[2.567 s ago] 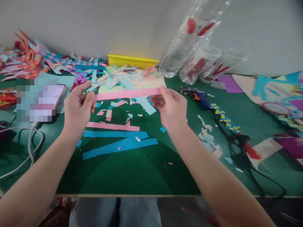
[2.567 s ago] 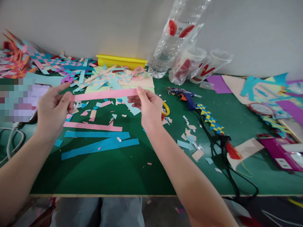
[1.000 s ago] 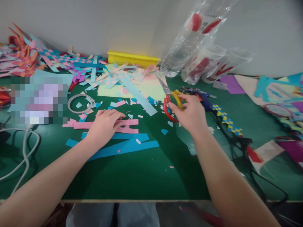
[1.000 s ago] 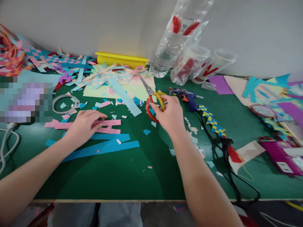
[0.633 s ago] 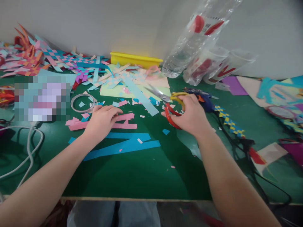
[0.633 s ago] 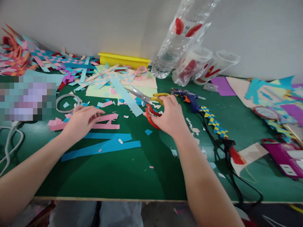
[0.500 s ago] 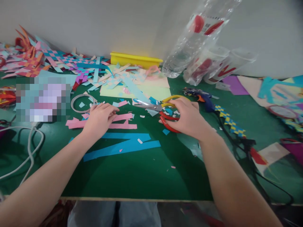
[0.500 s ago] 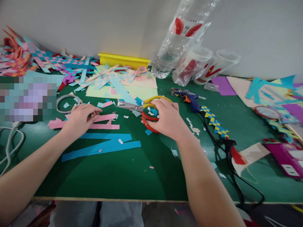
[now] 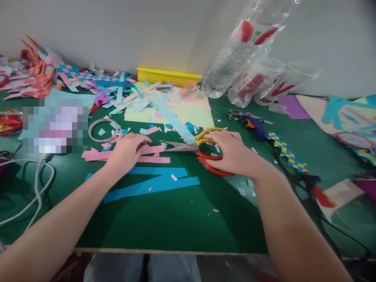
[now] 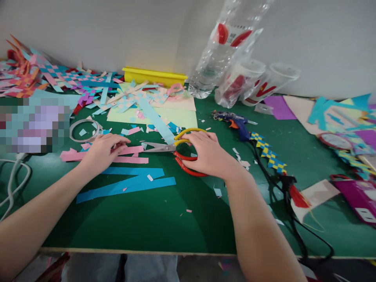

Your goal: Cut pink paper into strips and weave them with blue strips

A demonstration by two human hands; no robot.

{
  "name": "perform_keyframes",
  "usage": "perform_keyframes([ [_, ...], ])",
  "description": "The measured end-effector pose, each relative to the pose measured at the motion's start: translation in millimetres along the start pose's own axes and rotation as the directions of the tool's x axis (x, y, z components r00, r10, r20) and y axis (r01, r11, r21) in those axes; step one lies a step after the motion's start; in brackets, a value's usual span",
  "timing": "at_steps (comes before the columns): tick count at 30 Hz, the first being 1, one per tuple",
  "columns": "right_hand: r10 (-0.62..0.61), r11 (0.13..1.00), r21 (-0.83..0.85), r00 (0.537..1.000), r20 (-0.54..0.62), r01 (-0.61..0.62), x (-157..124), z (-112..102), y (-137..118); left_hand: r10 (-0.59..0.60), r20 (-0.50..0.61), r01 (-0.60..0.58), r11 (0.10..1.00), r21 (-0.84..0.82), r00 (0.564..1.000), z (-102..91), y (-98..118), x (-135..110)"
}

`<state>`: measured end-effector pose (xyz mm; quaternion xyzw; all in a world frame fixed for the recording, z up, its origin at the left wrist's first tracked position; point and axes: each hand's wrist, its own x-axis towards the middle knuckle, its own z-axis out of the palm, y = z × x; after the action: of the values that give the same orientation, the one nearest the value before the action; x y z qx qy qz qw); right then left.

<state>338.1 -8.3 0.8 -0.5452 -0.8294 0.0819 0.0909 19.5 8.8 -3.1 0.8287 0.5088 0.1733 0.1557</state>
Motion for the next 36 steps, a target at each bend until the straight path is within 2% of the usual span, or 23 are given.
perform_keyframes([
  [13,-0.014,0.999,0.047,1.0,-0.006,0.014,0.6,-3.3,-4.0,-0.001,-0.035,-0.001,0.997,-0.077,0.999,-1.5,3.0,0.3],
  [18,-0.042,0.995,0.086,0.998,-0.036,0.045,0.3,-4.4,-4.6,-0.023,0.012,0.024,0.997,-0.072,1.0,-1.1,5.6,0.9],
  [24,-0.053,0.993,0.107,0.999,0.0,0.053,1.1,-3.1,-2.9,-0.005,0.029,0.006,0.999,-0.032,1.0,4.5,3.6,1.1],
  [30,-0.019,0.991,0.13,0.999,0.036,0.014,1.1,-5.4,-4.9,0.157,-0.039,-0.152,0.981,0.123,0.987,6.7,8.6,-0.8],
  [32,-0.015,0.992,0.128,0.999,0.038,0.01,0.5,-5.7,-5.2,0.251,0.007,-0.25,0.96,0.122,0.968,7.4,9.4,-1.3],
  [36,-0.014,0.991,0.134,0.999,0.038,0.009,0.4,-5.0,-4.9,0.392,0.191,-0.413,0.907,0.083,0.9,10.0,7.3,-1.8],
])
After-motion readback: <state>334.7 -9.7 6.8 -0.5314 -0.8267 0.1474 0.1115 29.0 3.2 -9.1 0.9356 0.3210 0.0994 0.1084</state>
